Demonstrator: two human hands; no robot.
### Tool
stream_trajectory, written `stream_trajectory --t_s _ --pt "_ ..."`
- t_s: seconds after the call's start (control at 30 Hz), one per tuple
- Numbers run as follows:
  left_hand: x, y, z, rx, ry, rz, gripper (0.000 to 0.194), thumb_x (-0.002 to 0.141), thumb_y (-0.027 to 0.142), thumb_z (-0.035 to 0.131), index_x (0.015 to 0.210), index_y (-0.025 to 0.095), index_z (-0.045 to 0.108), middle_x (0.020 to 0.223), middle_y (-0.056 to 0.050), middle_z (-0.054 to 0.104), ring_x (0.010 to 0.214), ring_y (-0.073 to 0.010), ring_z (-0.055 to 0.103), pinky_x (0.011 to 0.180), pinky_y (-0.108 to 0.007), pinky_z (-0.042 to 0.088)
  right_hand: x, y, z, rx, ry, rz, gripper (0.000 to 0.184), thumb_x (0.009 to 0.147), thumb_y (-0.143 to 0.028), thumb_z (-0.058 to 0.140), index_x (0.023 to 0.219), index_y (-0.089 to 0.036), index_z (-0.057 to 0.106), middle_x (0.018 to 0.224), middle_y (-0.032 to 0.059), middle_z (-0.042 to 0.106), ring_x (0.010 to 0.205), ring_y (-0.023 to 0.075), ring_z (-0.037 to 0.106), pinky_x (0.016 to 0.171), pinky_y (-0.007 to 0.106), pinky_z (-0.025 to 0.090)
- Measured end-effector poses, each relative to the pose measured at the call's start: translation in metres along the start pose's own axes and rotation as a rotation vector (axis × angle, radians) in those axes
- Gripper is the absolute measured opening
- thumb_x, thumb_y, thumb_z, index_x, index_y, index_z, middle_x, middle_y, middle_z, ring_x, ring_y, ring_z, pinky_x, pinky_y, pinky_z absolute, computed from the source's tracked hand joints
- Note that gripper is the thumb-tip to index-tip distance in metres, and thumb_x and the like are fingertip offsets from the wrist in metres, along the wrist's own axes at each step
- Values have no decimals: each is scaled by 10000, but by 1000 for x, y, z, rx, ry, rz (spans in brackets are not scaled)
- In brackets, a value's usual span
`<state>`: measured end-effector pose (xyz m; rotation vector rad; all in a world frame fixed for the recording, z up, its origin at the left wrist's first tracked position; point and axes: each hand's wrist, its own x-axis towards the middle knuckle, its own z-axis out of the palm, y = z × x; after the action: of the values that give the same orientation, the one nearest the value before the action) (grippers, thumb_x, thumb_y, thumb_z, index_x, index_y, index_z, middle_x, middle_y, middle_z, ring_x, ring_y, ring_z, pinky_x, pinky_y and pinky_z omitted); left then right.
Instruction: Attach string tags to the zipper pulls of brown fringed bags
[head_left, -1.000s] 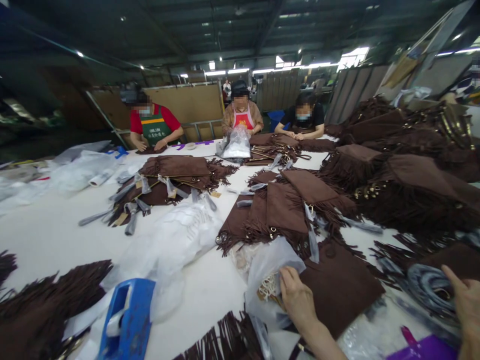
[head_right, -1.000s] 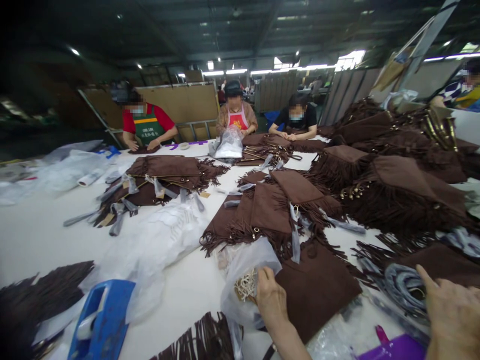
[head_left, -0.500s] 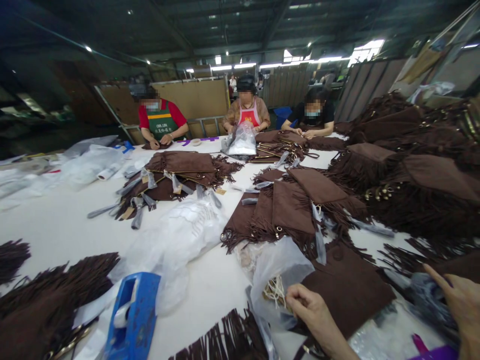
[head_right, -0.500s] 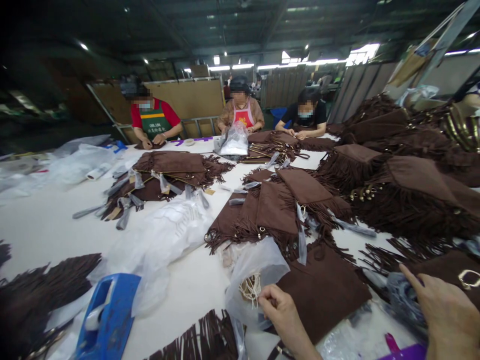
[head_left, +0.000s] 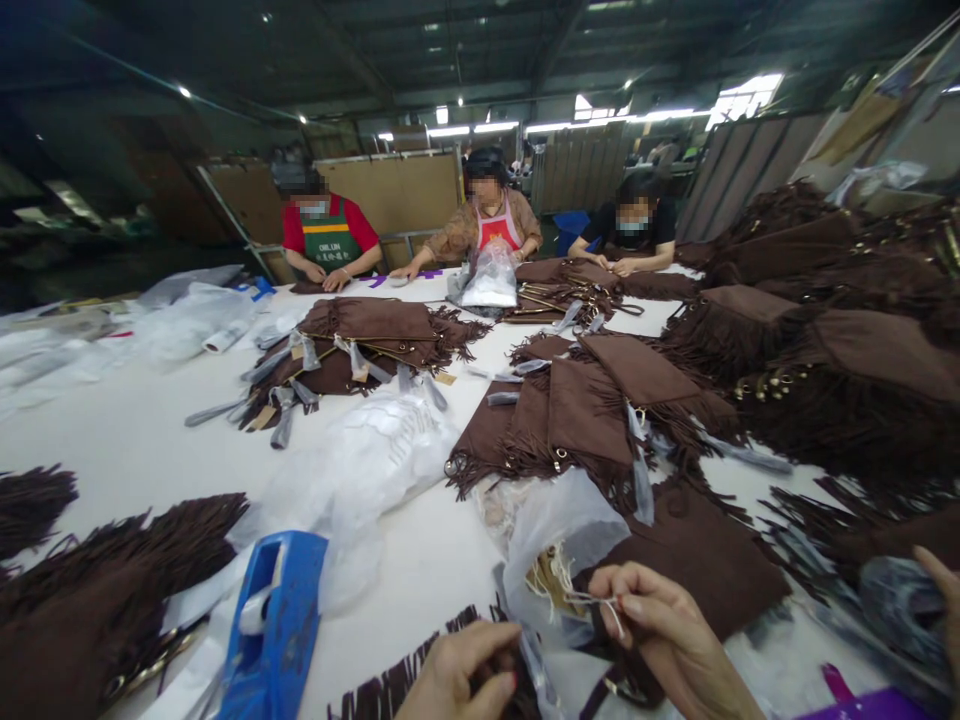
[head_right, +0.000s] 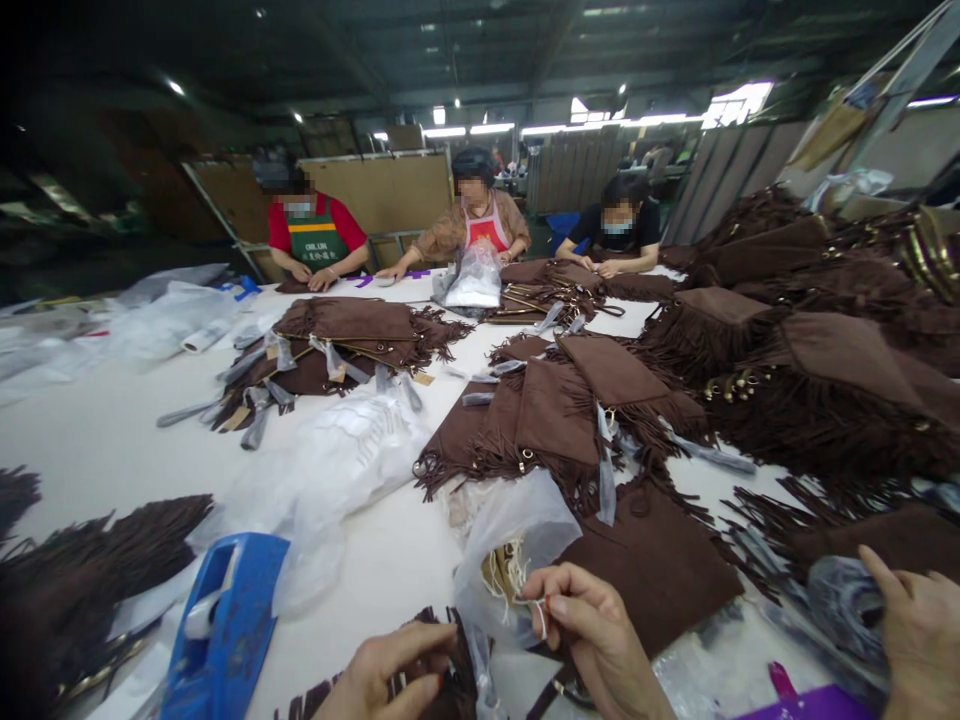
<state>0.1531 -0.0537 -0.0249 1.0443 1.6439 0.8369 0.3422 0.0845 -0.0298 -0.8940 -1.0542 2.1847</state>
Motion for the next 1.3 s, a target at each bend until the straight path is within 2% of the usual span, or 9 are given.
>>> stream_trajectory --t_s 0.17,0.33,0.5,0.63,0.73,0.9,1.0,1.17,1.3 --pt "20 22 23 -45 -20 172 587 624 43 470 1202 142 497 1058 -90 593 729 -117 571 628 -194 443 -6 -4 23 24 -95 43 180 619 -318 683 620 -158 601 730 24 599 488 77 451 481 229 321" --pt "23 36 37 -172 25 157 165 733 190 488 811 119 615 689 -33 623 600 -113 555 587 -206 430 -7 2 35 -74 -169 13 213 653 -354 680 647 -148 625 688 20 595 455 62 461 459 214 320" --pt "22 25 37 -580 55 -71 326 703 472 550 739 149 526 581 -6 587 435 -98 532 445 -191 381 2 20 36 -84 7 49 329 736 -447 582 923 -177 603 755 16 637 369 25 403 395 188 277" --pt "21 25 26 -490 223 28 294 676 438 581 669 144 573 644 -7 560 477 -79 480 469 -195 367 0 36 48 -44 -63 224 453 721 -462 583 1045 -149 540 587 15 626 407 99 514 407 201 327" --pt "21 28 17 -420 331 79 208 650 335 607 576 143 573 643 0 520 597 -102 473 578 -206 384 -2 43 55 -84 -94 192 407 699 -457 611 961 -148 579 551 -16 585 457 99 531 468 210 359" --pt "20 25 12 -584 304 -135 243 591 355 643 654 137 554 489 52 472 445 -59 353 463 -187 265 -1 38 53 -312 -81 88 305 723 -458 589 680 -157 589 488 -71 440 441 60 417 464 198 305" --pt "20 22 15 -601 345 -146 267 578 379 645 649 145 537 447 65 450 416 -56 347 450 -186 247 -1 36 51 -356 -91 107 303 729 -464 577 681 -165 572 505 -67 462 442 64 425 458 200 296" --pt "19 20 20 -545 313 -129 261 590 375 628 643 143 519 518 46 489 466 -65 391 479 -189 285 -3 40 53 -213 -94 138 356 697 -457 617 899 -167 568 652 -12 598 486 86 520 466 205 348" --pt "14 13 22 -395 223 -134 252 668 401 546 695 156 494 540 53 468 483 -76 400 499 -203 319 -5 41 50 -318 -26 107 313 676 -459 632 700 -150 589 537 -43 526 454 75 479 465 206 350"
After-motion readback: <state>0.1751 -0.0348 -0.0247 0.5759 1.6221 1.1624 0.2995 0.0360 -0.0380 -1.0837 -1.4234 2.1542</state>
